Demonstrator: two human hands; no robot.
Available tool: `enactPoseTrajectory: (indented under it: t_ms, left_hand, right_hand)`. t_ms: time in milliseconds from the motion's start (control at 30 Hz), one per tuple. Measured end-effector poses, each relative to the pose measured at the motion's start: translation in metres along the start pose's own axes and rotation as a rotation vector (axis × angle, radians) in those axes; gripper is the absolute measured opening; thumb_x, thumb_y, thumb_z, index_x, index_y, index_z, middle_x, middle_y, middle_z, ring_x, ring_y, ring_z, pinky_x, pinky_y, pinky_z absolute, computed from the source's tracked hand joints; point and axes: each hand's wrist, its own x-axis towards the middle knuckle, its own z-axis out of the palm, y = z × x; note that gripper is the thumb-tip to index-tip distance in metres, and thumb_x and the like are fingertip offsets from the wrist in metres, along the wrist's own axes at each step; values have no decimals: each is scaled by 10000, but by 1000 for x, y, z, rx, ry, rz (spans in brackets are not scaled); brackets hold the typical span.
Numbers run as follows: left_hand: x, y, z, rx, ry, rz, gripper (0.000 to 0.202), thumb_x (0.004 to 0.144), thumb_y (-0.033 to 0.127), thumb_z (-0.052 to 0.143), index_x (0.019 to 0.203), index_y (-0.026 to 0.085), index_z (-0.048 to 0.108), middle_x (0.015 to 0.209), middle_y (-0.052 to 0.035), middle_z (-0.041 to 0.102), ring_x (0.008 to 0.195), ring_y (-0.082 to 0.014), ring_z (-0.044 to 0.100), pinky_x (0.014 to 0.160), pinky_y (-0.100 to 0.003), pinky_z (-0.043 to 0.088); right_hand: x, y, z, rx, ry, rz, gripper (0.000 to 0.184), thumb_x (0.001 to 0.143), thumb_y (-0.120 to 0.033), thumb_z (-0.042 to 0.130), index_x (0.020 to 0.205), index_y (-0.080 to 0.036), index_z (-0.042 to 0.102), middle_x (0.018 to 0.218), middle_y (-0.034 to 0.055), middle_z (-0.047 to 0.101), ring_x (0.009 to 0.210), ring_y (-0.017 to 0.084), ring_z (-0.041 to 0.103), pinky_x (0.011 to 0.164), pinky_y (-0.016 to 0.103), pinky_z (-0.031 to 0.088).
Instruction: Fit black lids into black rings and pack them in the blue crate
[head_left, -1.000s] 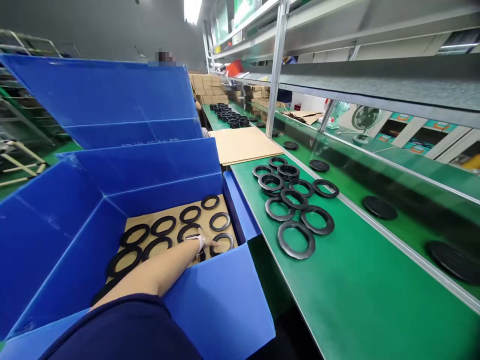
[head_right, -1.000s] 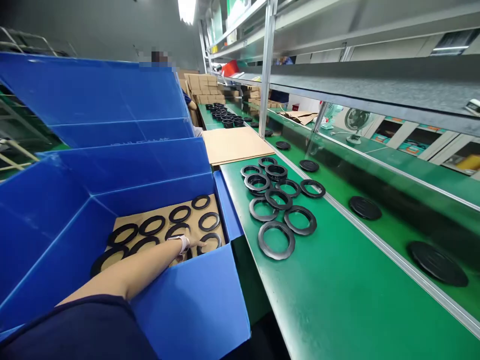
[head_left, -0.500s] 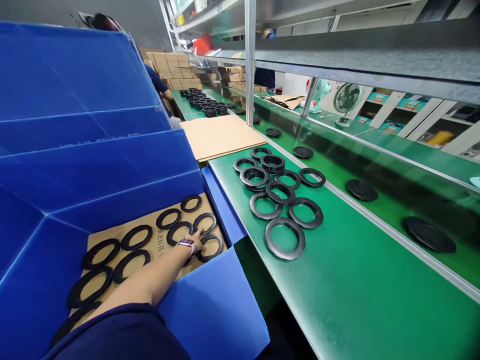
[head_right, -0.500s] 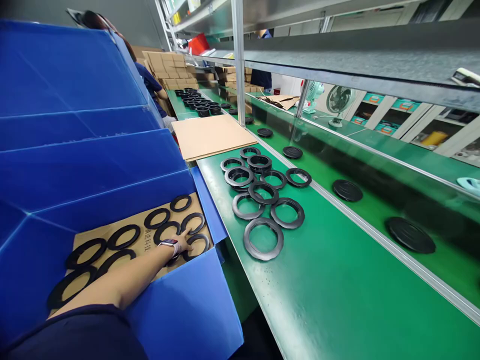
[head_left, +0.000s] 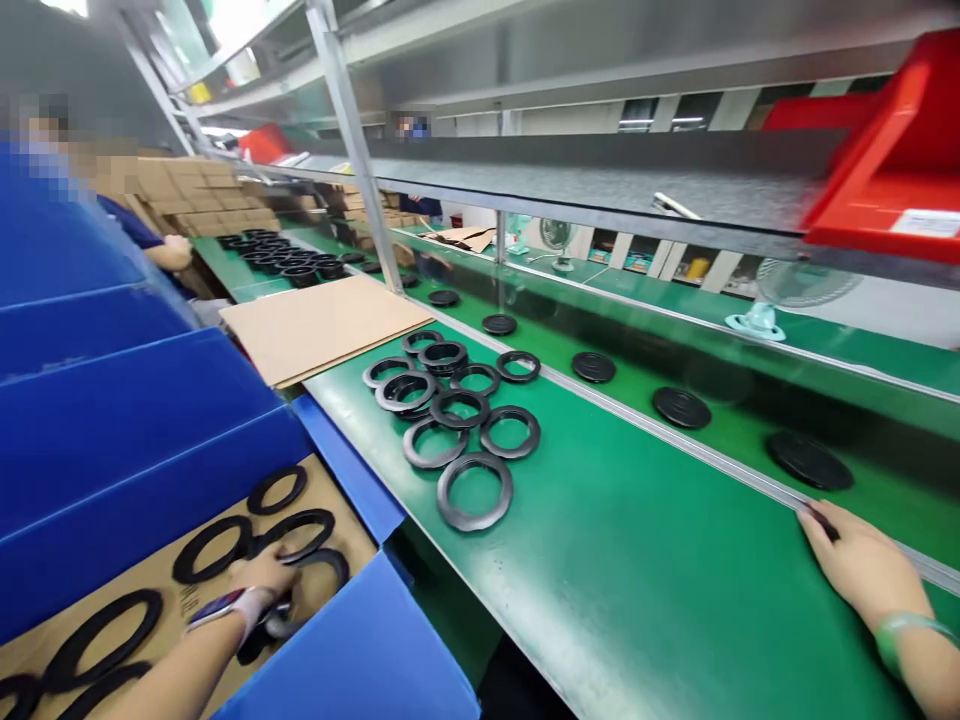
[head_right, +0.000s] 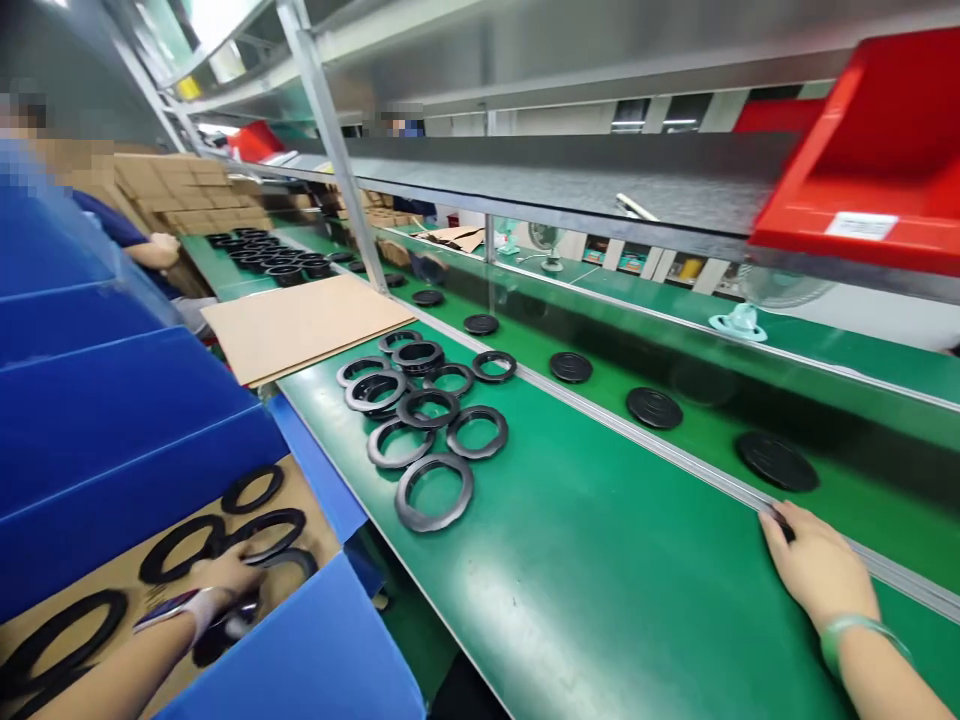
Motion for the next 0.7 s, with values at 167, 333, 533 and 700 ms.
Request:
enactPoseTrajectory:
  t_ms: [167, 333, 533, 700]
  left_hand:
    - [-11, 48, -72, 78, 21, 106, 203, 652, 484, 437, 694, 296, 499, 427, 70, 486, 686, -227, 592, 760, -321, 485]
    - [-78, 177, -132, 9, 346, 664, 336, 614, 506, 472, 810, 251, 570, 761, -8, 412, 816, -221, 490, 848, -371, 474]
    - [-180, 352, -89, 73, 33, 1248, 258, 668, 205, 600, 925, 207, 592, 1086, -48, 389, 938, -192, 550, 959, -349, 470]
    - [-240, 430, 12, 359, -253, 1295, 347, 669, 98, 646, 1007, 174, 630, 1243, -127, 417, 773, -179, 644, 770, -344, 541]
  right_hand:
    - [-4, -22, -6, -63, -13, -11, 596, 899, -573, 348, 1171, -168, 689, 1306, 199, 610, 1252, 342, 540, 1057, 461, 433]
    - [-7, -30, -9, -86, 37, -24, 580, 899, -527, 381, 1152, -110, 694, 1274, 161, 642, 1213, 328, 564, 1083, 463, 432]
    - [-7, -32, -8, -106, 68, -56, 574, 919, -484, 379, 1176, -81, 698, 1276, 149, 648, 1210, 307, 569, 1108, 428, 416]
    - [-9, -33, -7, -77, 80, -55, 543, 927, -449, 377, 1187, -94, 694, 1286, 135, 645, 1226, 299, 561, 1109, 422, 415]
